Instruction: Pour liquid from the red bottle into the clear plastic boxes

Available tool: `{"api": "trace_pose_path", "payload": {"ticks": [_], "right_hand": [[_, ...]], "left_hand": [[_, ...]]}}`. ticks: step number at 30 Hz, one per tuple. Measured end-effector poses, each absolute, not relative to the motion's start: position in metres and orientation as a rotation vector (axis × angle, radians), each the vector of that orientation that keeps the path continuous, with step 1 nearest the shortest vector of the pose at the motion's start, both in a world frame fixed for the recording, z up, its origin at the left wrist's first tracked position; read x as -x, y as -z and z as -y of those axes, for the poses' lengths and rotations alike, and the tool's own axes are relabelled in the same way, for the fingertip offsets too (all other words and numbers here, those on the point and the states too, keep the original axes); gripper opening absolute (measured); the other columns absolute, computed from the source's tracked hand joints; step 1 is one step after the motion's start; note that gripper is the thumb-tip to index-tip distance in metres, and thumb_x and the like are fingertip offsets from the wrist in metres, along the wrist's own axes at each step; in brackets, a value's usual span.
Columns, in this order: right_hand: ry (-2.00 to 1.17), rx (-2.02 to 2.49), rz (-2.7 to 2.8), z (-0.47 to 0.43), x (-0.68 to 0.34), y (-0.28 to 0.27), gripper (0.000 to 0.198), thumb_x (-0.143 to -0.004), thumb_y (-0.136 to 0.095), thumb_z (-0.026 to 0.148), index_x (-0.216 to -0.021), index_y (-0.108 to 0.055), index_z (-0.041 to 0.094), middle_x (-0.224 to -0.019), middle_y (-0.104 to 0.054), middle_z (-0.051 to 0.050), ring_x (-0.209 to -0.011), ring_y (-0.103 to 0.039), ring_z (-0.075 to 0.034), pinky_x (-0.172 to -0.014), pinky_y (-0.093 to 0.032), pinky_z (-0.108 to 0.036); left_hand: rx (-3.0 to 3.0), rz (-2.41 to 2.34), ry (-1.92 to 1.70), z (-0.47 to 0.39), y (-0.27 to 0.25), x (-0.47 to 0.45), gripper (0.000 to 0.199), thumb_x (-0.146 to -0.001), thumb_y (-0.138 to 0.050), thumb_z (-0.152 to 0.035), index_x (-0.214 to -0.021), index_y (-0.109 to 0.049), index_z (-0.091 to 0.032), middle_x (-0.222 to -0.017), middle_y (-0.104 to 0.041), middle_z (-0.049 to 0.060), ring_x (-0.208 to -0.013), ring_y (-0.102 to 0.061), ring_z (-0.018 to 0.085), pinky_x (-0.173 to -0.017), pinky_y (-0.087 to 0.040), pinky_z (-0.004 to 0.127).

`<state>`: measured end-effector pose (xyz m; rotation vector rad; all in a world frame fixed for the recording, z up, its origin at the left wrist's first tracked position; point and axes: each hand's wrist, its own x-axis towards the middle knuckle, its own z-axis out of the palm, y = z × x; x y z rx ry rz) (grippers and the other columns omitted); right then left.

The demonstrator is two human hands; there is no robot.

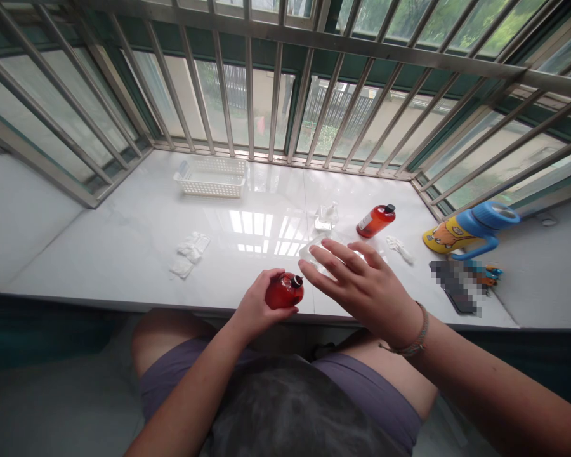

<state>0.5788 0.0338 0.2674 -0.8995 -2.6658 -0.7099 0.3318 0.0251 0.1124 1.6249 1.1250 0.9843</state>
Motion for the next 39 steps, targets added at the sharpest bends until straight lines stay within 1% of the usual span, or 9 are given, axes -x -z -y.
{"api": "trace_pose_path", "payload": {"ticks": [5,9,14,20,25,28,31,35,39], "right_hand": [[0.73,0.882,2.67,-0.034,-0.579,-0.268,0.045,-0.106,-0.06,0.013,-0.148,-0.062,0.029,-0.149,-0.07,-0.007,-0.144,-0.06,-0.028,-0.117,-0.04,-0.048],[0.672,0.904,2.665,-0.033,-0.579,-0.268,0.048,-0.105,-0.061,0.013,-0.149,-0.06,0.032,-0.15,-0.069,-0.006,-0.145,-0.058,-0.027,-0.118,-0.039,-0.047],[0.644,0.935,2.645,-0.034,-0.577,-0.26,0.048,-0.104,-0.06,0.011,-0.149,-0.061,0.028,-0.15,-0.07,-0.007,-0.143,-0.059,-0.029,-0.113,-0.042,-0.047],[0.335,1.14,2.551,-0.038,-0.576,-0.226,0.057,-0.099,-0.061,0.007,-0.153,-0.056,0.025,-0.147,-0.068,-0.013,-0.14,-0.059,-0.033,-0.107,-0.05,-0.05],[0.01,1.275,2.247,-0.032,-0.585,-0.196,0.065,-0.095,-0.07,0.017,-0.156,-0.047,0.022,-0.144,-0.063,-0.017,-0.135,-0.06,-0.035,-0.11,-0.053,-0.055],[-0.107,1.339,2.079,-0.023,-0.596,-0.179,0.067,-0.095,-0.073,0.024,-0.155,-0.043,0.022,-0.141,-0.062,-0.018,-0.134,-0.06,-0.036,-0.11,-0.054,-0.059],[-0.126,1.459,1.953,-0.015,-0.613,-0.16,0.065,-0.093,-0.077,0.033,-0.149,-0.046,0.022,-0.135,-0.062,-0.017,-0.128,-0.061,-0.036,-0.108,-0.054,-0.059],[-0.133,1.662,1.815,-0.01,-0.644,-0.13,0.067,-0.086,-0.085,0.042,-0.14,-0.051,0.022,-0.127,-0.064,-0.014,-0.12,-0.061,-0.036,-0.1,-0.057,-0.057],[-0.158,1.748,1.782,-0.014,-0.672,-0.107,0.07,-0.082,-0.087,0.049,-0.137,-0.053,0.022,-0.124,-0.065,-0.013,-0.114,-0.063,-0.036,-0.098,-0.058,-0.058]], "left_hand": [[-1.625,-1.128,-0.988,-0.025,-0.113,-0.332,0.079,-0.075,-0.097,-0.036,-0.141,-0.055,-0.031,-0.142,-0.066,0.008,-0.13,-0.066,0.03,-0.113,-0.053,0.049],[-1.624,-1.131,-0.99,-0.025,-0.112,-0.332,0.079,-0.075,-0.097,-0.037,-0.142,-0.055,-0.032,-0.142,-0.066,0.008,-0.13,-0.066,0.03,-0.113,-0.054,0.049],[-1.623,-1.139,-0.987,-0.025,-0.112,-0.332,0.08,-0.074,-0.097,-0.039,-0.142,-0.055,-0.031,-0.142,-0.066,0.009,-0.129,-0.066,0.032,-0.113,-0.054,0.052],[-1.623,-1.167,-0.993,-0.024,-0.114,-0.331,0.08,-0.073,-0.098,-0.038,-0.141,-0.057,-0.031,-0.143,-0.066,0.008,-0.131,-0.066,0.031,-0.114,-0.054,0.05],[-1.585,-1.204,-0.997,-0.021,-0.115,-0.325,0.079,-0.072,-0.098,-0.039,-0.14,-0.059,-0.03,-0.142,-0.068,0.009,-0.129,-0.068,0.032,-0.116,-0.054,0.052],[-1.511,-1.22,-1.021,-0.022,-0.113,-0.319,0.08,-0.071,-0.098,-0.04,-0.14,-0.059,-0.03,-0.142,-0.068,0.01,-0.129,-0.069,0.032,-0.117,-0.054,0.055],[-1.448,-1.218,-1.071,-0.03,-0.114,-0.315,0.079,-0.073,-0.098,-0.04,-0.141,-0.058,-0.03,-0.144,-0.068,0.01,-0.131,-0.069,0.031,-0.117,-0.054,0.053],[-1.454,-1.233,-1.144,-0.055,-0.129,-0.311,0.078,-0.073,-0.097,-0.042,-0.14,-0.059,-0.03,-0.143,-0.068,0.011,-0.131,-0.069,0.031,-0.117,-0.054,0.053],[-1.525,-1.332,-1.15,-0.088,-0.152,-0.315,0.076,-0.072,-0.098,-0.045,-0.137,-0.062,-0.032,-0.146,-0.066,0.01,-0.128,-0.069,0.033,-0.11,-0.057,0.055]]}}
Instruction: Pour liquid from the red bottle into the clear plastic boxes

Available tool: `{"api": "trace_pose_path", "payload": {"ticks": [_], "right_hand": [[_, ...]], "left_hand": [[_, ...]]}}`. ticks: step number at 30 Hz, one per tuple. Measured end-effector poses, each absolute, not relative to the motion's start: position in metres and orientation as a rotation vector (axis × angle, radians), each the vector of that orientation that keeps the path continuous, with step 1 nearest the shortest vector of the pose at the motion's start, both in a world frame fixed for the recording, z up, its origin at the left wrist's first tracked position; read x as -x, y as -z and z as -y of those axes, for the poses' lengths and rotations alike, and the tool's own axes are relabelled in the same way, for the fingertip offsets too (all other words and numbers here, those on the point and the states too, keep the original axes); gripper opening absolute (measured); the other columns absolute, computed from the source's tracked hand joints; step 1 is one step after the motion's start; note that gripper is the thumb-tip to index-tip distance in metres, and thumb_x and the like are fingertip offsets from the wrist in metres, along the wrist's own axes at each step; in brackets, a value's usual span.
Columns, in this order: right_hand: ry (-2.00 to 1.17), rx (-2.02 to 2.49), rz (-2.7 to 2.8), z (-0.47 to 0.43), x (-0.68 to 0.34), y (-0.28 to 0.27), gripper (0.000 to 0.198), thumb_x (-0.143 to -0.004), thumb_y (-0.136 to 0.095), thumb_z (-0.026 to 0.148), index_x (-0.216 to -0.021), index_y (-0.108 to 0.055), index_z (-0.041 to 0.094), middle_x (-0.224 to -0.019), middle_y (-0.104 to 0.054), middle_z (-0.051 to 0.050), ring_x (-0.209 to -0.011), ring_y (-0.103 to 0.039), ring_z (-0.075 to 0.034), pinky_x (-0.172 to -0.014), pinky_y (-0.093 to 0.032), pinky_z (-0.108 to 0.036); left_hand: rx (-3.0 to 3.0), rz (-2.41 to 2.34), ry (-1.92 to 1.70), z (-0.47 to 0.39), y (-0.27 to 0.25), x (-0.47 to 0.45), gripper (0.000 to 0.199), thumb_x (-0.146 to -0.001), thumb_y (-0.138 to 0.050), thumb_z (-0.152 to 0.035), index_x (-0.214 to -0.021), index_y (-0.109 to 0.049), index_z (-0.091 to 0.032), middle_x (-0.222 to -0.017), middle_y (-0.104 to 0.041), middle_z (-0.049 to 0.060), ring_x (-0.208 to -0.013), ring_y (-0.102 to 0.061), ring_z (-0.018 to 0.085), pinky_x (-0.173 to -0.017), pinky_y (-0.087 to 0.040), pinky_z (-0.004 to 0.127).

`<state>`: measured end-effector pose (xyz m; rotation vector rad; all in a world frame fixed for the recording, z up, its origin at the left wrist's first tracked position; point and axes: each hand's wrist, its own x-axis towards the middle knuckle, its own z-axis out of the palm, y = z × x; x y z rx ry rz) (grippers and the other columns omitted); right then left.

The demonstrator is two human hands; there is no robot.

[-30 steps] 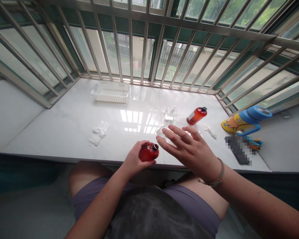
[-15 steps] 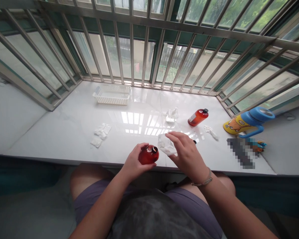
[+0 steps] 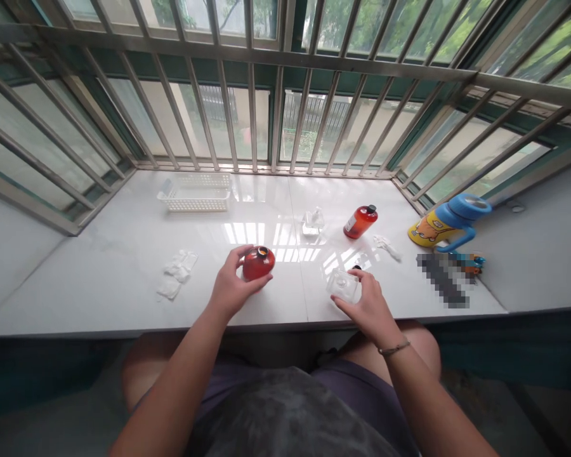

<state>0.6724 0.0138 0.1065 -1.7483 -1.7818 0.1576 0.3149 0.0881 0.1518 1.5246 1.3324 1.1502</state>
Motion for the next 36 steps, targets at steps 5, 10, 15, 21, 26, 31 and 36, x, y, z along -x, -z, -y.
{"api": "trace_pose_path", "payload": {"ticks": [5,10,15,21,26,31,36], "right_hand": [[-0.16,1.751,1.692,-0.016,-0.684,-0.086,0.071,-0.084,-0.085,0.061,-0.137,-0.058,0.021,-0.129,-0.063,-0.015,-0.115,-0.064,-0.035,-0.1,-0.056,-0.057],[-0.171,1.762,1.556,-0.018,-0.686,-0.069,0.082,-0.082,-0.08,0.075,-0.14,-0.059,0.021,-0.128,-0.067,-0.015,-0.104,-0.066,-0.033,-0.091,-0.057,-0.051],[-0.21,1.823,1.448,-0.022,-0.691,-0.056,0.093,-0.076,-0.078,0.082,-0.144,-0.057,0.022,-0.131,-0.068,-0.015,-0.103,-0.065,-0.032,-0.092,-0.056,-0.051],[-0.15,1.788,1.442,-0.023,-0.691,-0.047,0.091,-0.079,-0.077,0.08,-0.145,-0.057,0.021,-0.129,-0.067,-0.015,-0.103,-0.063,-0.033,-0.095,-0.055,-0.053],[-0.061,1.754,1.44,-0.022,-0.685,-0.047,0.085,-0.084,-0.077,0.076,-0.146,-0.055,0.021,-0.132,-0.067,-0.016,-0.105,-0.063,-0.033,-0.098,-0.055,-0.053],[-0.049,1.738,1.477,-0.024,-0.685,-0.047,0.084,-0.085,-0.077,0.075,-0.145,-0.055,0.021,-0.131,-0.068,-0.016,-0.103,-0.065,-0.033,-0.098,-0.055,-0.054],[-0.054,1.744,1.486,-0.024,-0.686,-0.048,0.082,-0.085,-0.077,0.072,-0.146,-0.055,0.022,-0.132,-0.067,-0.015,-0.104,-0.065,-0.033,-0.098,-0.056,-0.054]], "left_hand": [[-1.539,-1.373,-1.165,-0.125,-0.159,-0.332,0.074,-0.074,-0.096,-0.043,-0.138,-0.059,-0.03,-0.142,-0.068,0.009,-0.132,-0.066,0.031,-0.112,-0.054,0.053],[-1.507,-1.393,-1.15,-0.149,-0.143,-0.348,0.075,-0.074,-0.097,-0.037,-0.138,-0.058,-0.028,-0.144,-0.067,0.01,-0.133,-0.065,0.03,-0.113,-0.054,0.051],[-1.508,-1.457,-1.089,-0.159,-0.129,-0.353,0.077,-0.077,-0.095,-0.039,-0.141,-0.055,-0.03,-0.148,-0.065,0.012,-0.133,-0.066,0.03,-0.112,-0.056,0.048],[-1.89,-1.694,-0.903,-0.14,-0.127,-0.31,0.08,-0.082,-0.089,-0.05,-0.149,-0.052,-0.024,-0.153,-0.062,0.017,-0.143,-0.058,0.039,-0.119,-0.049,0.056],[-2.069,-2.356,-0.637,-0.113,-0.128,-0.217,0.035,-0.1,-0.059,-0.037,-0.124,-0.069,-0.014,-0.126,-0.075,0.02,-0.124,-0.068,0.039,-0.113,-0.051,0.056],[-2.113,-2.424,-0.097,-0.112,-0.118,-0.164,0.034,-0.102,-0.049,-0.031,-0.113,-0.076,-0.014,-0.112,-0.078,0.019,-0.104,-0.075,0.037,-0.093,-0.059,0.047],[-2.212,-2.338,-0.074,-0.113,-0.116,-0.164,0.037,-0.104,-0.041,-0.023,-0.102,-0.077,-0.014,-0.108,-0.079,0.02,-0.102,-0.075,0.036,-0.096,-0.058,0.05]]}}
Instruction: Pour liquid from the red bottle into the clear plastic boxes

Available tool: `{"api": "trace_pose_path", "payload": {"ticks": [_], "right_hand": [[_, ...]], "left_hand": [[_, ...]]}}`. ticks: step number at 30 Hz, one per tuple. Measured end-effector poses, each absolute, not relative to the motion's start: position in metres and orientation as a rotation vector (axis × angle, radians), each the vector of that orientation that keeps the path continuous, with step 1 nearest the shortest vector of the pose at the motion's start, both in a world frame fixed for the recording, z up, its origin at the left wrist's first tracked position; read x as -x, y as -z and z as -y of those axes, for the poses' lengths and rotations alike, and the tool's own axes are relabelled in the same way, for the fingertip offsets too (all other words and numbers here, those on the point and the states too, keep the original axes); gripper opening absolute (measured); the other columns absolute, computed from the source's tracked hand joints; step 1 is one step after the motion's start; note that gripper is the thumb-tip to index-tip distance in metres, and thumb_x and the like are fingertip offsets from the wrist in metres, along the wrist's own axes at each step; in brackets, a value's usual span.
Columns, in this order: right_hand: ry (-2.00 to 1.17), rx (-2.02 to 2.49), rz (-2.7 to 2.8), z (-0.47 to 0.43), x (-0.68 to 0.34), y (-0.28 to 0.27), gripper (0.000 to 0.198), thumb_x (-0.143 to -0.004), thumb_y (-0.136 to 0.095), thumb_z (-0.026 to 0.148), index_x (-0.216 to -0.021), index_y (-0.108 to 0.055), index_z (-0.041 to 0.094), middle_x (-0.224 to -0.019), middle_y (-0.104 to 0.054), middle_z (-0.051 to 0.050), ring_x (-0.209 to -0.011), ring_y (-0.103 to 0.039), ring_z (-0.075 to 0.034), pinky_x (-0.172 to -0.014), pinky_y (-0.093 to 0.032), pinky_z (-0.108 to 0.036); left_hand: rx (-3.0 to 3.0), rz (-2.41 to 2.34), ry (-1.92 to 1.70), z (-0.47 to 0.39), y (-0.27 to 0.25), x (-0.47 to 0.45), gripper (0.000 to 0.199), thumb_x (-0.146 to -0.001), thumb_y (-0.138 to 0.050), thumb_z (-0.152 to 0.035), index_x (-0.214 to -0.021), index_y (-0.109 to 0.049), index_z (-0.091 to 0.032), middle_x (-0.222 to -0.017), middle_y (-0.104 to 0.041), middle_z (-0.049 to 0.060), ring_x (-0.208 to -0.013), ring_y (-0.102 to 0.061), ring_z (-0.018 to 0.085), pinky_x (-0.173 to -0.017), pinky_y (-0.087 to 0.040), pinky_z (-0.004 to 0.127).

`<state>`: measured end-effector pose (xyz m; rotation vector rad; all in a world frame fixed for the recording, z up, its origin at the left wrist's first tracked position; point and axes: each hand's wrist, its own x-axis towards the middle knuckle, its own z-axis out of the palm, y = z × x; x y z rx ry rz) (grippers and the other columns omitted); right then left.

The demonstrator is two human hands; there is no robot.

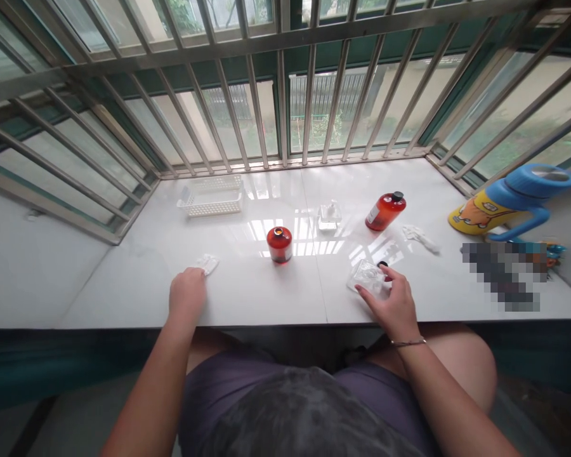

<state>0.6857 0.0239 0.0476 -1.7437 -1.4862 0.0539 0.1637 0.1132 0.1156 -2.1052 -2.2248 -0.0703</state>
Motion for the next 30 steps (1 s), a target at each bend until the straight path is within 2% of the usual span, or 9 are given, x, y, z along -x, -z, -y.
{"api": "trace_pose_path", "payload": {"ticks": [5,8,13,20,26,30], "right_hand": [[-0.064,1.746,1.485,-0.023,-0.686,-0.048,0.081,-0.085,-0.08,0.069,-0.147,-0.054,0.022,-0.133,-0.067,-0.015,-0.106,-0.065,-0.032,-0.1,-0.056,-0.054],[-0.066,1.746,1.485,-0.023,-0.686,-0.047,0.081,-0.084,-0.081,0.067,-0.147,-0.055,0.022,-0.134,-0.067,-0.015,-0.107,-0.065,-0.032,-0.1,-0.056,-0.053],[-0.058,1.742,1.491,-0.023,-0.687,-0.046,0.082,-0.084,-0.082,0.065,-0.147,-0.054,0.021,-0.136,-0.067,-0.015,-0.107,-0.064,-0.033,-0.099,-0.056,-0.052],[-0.057,1.759,1.492,-0.022,-0.687,-0.048,0.082,-0.084,-0.082,0.066,-0.146,-0.055,0.021,-0.133,-0.067,-0.015,-0.108,-0.063,-0.032,-0.099,-0.055,-0.051],[-0.08,1.77,1.477,-0.021,-0.686,-0.05,0.082,-0.084,-0.082,0.065,-0.147,-0.054,0.021,-0.133,-0.065,-0.015,-0.11,-0.063,-0.033,-0.103,-0.053,-0.052],[-0.085,1.771,1.487,-0.021,-0.685,-0.051,0.081,-0.085,-0.082,0.064,-0.148,-0.053,0.021,-0.134,-0.065,-0.015,-0.11,-0.062,-0.033,-0.104,-0.052,-0.053]], "left_hand": [[2.618,1.656,0.374,-0.087,-0.124,-0.188,0.027,-0.106,-0.05,-0.024,-0.112,-0.077,-0.021,-0.125,-0.079,0.012,-0.116,-0.073,0.03,-0.116,-0.052,0.05],[2.813,1.374,0.417,-0.058,-0.123,-0.21,0.027,-0.105,-0.052,-0.016,-0.116,-0.076,-0.022,-0.13,-0.078,0.01,-0.118,-0.074,0.027,-0.119,-0.051,0.053],[2.939,1.323,0.372,-0.023,-0.112,-0.224,0.03,-0.102,-0.052,-0.011,-0.117,-0.076,-0.023,-0.136,-0.076,0.01,-0.124,-0.074,0.026,-0.12,-0.054,0.052],[3.006,1.307,0.432,-0.008,-0.094,-0.217,0.054,-0.103,-0.052,-0.009,-0.154,-0.057,-0.024,-0.159,-0.062,0.012,-0.148,-0.059,0.028,-0.123,-0.054,0.05],[3.086,1.21,0.451,-0.005,-0.086,-0.223,0.064,-0.103,-0.049,-0.004,-0.163,-0.048,-0.028,-0.163,-0.057,0.011,-0.155,-0.051,0.027,-0.125,-0.051,0.052],[3.1,1.156,0.46,-0.005,-0.08,-0.232,0.063,-0.104,-0.048,-0.005,-0.163,-0.047,-0.027,-0.163,-0.057,0.011,-0.156,-0.05,0.027,-0.128,-0.047,0.053]]}}
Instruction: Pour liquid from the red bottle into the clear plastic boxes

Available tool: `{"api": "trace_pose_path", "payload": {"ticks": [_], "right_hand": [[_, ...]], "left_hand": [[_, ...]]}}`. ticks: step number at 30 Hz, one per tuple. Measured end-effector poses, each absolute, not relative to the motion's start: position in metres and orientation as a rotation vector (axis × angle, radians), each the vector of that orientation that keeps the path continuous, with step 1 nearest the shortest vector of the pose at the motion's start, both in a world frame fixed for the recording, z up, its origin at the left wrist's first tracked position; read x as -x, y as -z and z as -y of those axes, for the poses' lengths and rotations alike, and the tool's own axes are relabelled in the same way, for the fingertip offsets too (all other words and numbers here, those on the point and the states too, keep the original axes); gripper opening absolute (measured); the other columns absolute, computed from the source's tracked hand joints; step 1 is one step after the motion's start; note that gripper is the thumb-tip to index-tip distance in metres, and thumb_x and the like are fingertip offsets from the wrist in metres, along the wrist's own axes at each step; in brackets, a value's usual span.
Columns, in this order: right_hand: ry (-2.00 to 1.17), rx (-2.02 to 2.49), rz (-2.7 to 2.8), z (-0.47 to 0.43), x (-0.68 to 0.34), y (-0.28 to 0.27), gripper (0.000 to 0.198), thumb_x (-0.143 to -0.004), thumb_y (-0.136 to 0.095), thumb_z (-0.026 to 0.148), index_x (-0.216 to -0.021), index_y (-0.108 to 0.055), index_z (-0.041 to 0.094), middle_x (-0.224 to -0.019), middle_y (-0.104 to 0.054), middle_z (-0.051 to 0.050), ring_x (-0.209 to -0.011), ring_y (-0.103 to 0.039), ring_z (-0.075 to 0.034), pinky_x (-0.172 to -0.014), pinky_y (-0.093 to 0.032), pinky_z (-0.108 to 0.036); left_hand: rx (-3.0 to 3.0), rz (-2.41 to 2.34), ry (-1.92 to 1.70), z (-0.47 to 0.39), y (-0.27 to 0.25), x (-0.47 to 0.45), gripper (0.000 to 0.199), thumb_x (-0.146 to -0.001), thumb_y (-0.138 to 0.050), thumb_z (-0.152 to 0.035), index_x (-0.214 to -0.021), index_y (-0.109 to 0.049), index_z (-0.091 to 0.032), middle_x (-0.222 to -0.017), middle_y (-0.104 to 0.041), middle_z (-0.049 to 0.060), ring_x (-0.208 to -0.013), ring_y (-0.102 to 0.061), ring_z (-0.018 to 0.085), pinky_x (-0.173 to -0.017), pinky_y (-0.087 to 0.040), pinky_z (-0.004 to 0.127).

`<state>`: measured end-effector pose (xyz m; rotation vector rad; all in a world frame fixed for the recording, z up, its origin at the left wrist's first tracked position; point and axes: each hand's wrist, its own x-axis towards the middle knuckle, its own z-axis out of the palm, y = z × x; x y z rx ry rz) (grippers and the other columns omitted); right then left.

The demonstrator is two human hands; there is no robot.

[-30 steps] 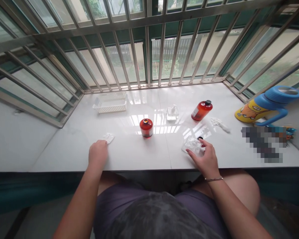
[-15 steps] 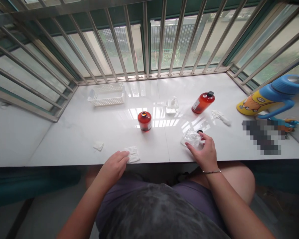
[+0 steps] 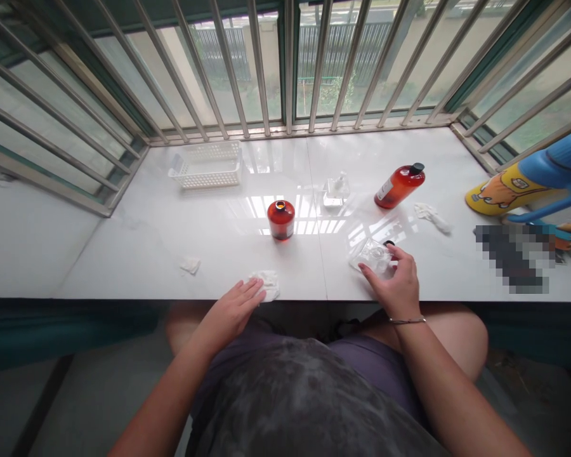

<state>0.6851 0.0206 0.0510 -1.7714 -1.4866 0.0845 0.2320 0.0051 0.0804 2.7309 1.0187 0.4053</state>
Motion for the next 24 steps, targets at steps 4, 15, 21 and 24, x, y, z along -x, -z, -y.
{"api": "trace_pose_path", "payload": {"ticks": [4,15,21,24], "right_hand": [[-0.081,1.771,1.49,-0.021,-0.686,-0.05,0.081,-0.085,-0.082,0.063,-0.148,-0.053,0.021,-0.137,-0.064,-0.015,-0.111,-0.062,-0.032,-0.104,-0.052,-0.053],[-0.086,1.772,1.482,-0.022,-0.687,-0.048,0.082,-0.084,-0.082,0.064,-0.147,-0.054,0.021,-0.132,-0.065,-0.015,-0.11,-0.062,-0.032,-0.1,-0.054,-0.051],[-0.087,1.772,1.486,-0.022,-0.687,-0.048,0.082,-0.084,-0.083,0.064,-0.148,-0.053,0.021,-0.131,-0.065,-0.015,-0.11,-0.062,-0.032,-0.102,-0.054,-0.053],[-0.086,1.775,1.484,-0.022,-0.686,-0.049,0.081,-0.085,-0.082,0.064,-0.147,-0.054,0.021,-0.131,-0.066,-0.015,-0.11,-0.062,-0.032,-0.103,-0.054,-0.053]], "left_hand": [[-2.754,-0.999,-0.376,-0.005,-0.078,-0.242,0.055,-0.107,-0.049,-0.009,-0.16,-0.05,-0.024,-0.163,-0.057,0.012,-0.156,-0.049,0.028,-0.128,-0.046,0.054],[-2.762,-0.945,-0.434,-0.01,-0.073,-0.259,0.053,-0.107,-0.051,-0.01,-0.159,-0.05,-0.022,-0.16,-0.06,0.014,-0.155,-0.051,0.028,-0.129,-0.044,0.055],[-2.763,-0.927,-0.415,-0.012,-0.073,-0.266,0.054,-0.107,-0.05,-0.01,-0.16,-0.049,-0.022,-0.159,-0.06,0.014,-0.154,-0.052,0.029,-0.128,-0.045,0.056],[-2.752,-0.917,-0.424,-0.013,-0.073,-0.269,0.057,-0.107,-0.049,-0.009,-0.162,-0.047,-0.023,-0.159,-0.06,0.014,-0.154,-0.051,0.028,-0.129,-0.044,0.056]]}}
